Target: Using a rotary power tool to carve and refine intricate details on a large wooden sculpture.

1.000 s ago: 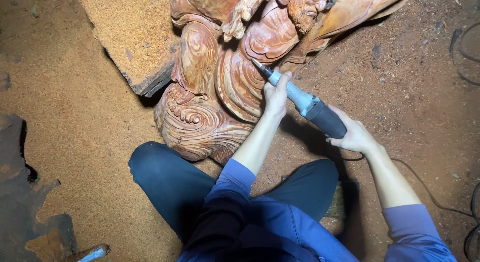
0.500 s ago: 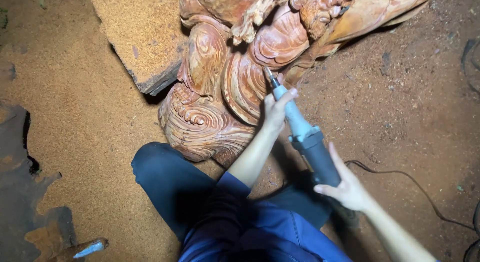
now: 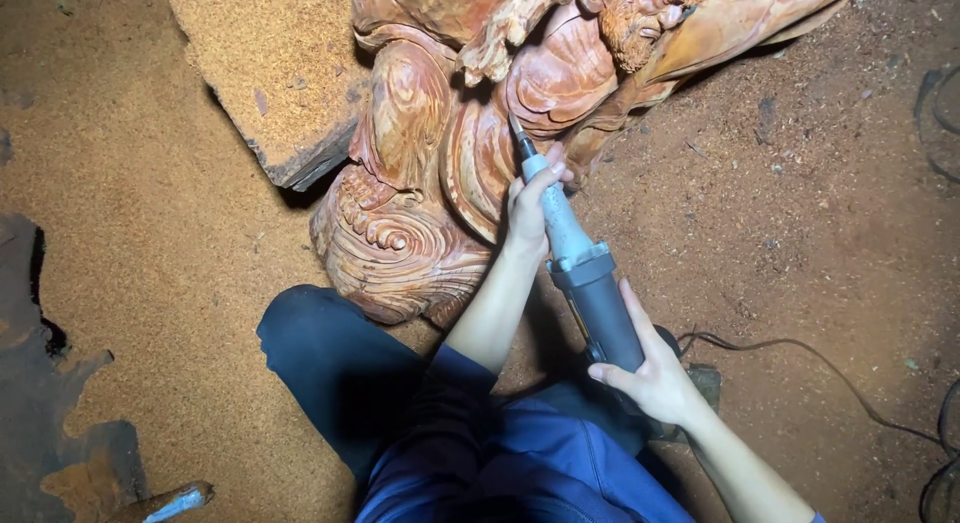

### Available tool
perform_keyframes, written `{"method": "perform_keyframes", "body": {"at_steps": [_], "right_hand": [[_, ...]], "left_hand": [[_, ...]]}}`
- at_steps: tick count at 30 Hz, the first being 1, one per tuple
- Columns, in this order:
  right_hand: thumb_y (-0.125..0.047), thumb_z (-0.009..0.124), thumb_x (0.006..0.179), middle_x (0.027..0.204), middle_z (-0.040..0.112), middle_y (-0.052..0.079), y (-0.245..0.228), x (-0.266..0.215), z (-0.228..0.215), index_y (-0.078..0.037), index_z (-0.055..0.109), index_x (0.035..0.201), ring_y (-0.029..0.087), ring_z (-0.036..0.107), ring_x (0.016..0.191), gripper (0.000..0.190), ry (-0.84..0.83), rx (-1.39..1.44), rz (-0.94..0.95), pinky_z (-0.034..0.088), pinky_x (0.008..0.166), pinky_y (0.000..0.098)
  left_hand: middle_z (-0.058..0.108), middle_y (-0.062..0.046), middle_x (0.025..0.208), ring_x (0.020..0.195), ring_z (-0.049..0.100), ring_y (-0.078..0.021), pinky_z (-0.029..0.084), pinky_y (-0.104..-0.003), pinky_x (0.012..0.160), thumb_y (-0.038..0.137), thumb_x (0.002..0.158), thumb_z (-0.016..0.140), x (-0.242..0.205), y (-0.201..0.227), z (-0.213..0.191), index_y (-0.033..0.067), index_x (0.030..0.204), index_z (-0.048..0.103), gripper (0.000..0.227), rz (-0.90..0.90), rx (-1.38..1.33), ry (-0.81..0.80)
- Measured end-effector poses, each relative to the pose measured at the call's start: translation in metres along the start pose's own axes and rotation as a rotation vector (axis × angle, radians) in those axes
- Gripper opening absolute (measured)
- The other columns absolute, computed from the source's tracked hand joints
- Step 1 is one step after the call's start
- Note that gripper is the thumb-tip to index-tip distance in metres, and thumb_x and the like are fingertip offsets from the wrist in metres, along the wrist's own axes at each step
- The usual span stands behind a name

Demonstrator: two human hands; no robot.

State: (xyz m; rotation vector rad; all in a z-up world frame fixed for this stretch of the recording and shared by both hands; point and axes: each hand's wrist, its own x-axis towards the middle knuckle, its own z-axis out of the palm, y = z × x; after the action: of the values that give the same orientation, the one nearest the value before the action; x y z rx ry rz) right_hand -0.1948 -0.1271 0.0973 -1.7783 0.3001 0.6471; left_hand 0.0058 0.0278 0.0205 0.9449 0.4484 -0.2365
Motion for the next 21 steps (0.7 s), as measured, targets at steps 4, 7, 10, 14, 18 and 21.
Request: {"method": "perform_keyframes", "body": {"at_steps": [4,7,10,14,18,21], "right_hand": [[-0.02,0.085,0.07,0.168,0.032,0.007,-0.007,-0.003,0.003,-0.026,0.009,0.165,0.017,0.04,0.147,0.122,0.01,-0.019,-0.003,0.024,0.122,0.0331],[-0.019,0.085,0.071,0.17,0.029,0.005,-0.012,-0.005,0.004,-0.024,0.011,0.165,0.015,0.036,0.15,0.12,0.011,-0.014,0.02,0.023,0.122,0.032],[-0.019,0.084,0.072,0.17,0.029,0.005,-0.012,-0.006,0.005,-0.026,0.01,0.165,0.013,0.037,0.148,0.119,0.011,0.004,0.024,0.024,0.12,0.0296],[-0.021,0.085,0.072,0.171,0.023,0.009,-0.005,-0.005,0.002,-0.021,0.01,0.165,0.019,0.025,0.155,0.119,0.012,-0.033,-0.045,0.016,0.124,0.036],[-0.019,0.092,0.066,0.141,0.052,0.03,-0.018,-0.007,-0.006,-0.03,0.023,0.167,0.045,0.063,0.12,0.123,0.071,-0.057,0.109,0.057,0.083,0.0541],[-0.019,0.092,0.066,0.15,0.046,0.029,-0.017,-0.006,-0.016,-0.03,0.021,0.167,0.046,0.058,0.126,0.123,0.045,-0.054,0.125,0.054,0.091,0.0558]], "left_hand": [[0.059,-0.02,0.148,0.129,0.061,-0.0241,0.039,-0.039,0.112,0.029,0.076,0.075,0.0,0.001,-0.002,-0.001,0.081,0.074,0.031,-0.007,-0.001,-0.016],[0.056,-0.022,0.15,0.143,0.051,-0.0296,0.038,-0.036,0.115,0.027,0.076,0.075,0.0,0.002,-0.002,-0.0003,0.076,0.073,0.027,-0.004,-0.012,-0.006],[0.056,-0.022,0.15,0.138,0.055,-0.0282,0.039,-0.039,0.112,0.03,0.076,0.075,0.0,0.0,-0.004,0.0,0.078,0.074,0.03,0.002,0.006,-0.026],[0.056,-0.023,0.15,0.142,0.052,-0.0274,0.039,-0.034,0.112,0.028,0.076,0.075,0.003,-0.005,-0.004,-0.0004,0.078,0.074,0.028,0.006,-0.003,-0.013],[0.071,-0.021,0.106,0.122,0.06,-0.0237,0.035,-0.049,0.119,0.026,0.088,0.077,0.019,-0.042,-0.019,0.0002,0.143,0.059,0.064,0.144,0.001,-0.062],[0.066,-0.023,0.132,0.098,0.066,-0.0177,0.048,-0.041,0.102,0.026,0.086,0.079,0.032,-0.06,-0.024,-0.0016,0.145,0.057,0.068,0.16,-0.016,-0.043]]}}
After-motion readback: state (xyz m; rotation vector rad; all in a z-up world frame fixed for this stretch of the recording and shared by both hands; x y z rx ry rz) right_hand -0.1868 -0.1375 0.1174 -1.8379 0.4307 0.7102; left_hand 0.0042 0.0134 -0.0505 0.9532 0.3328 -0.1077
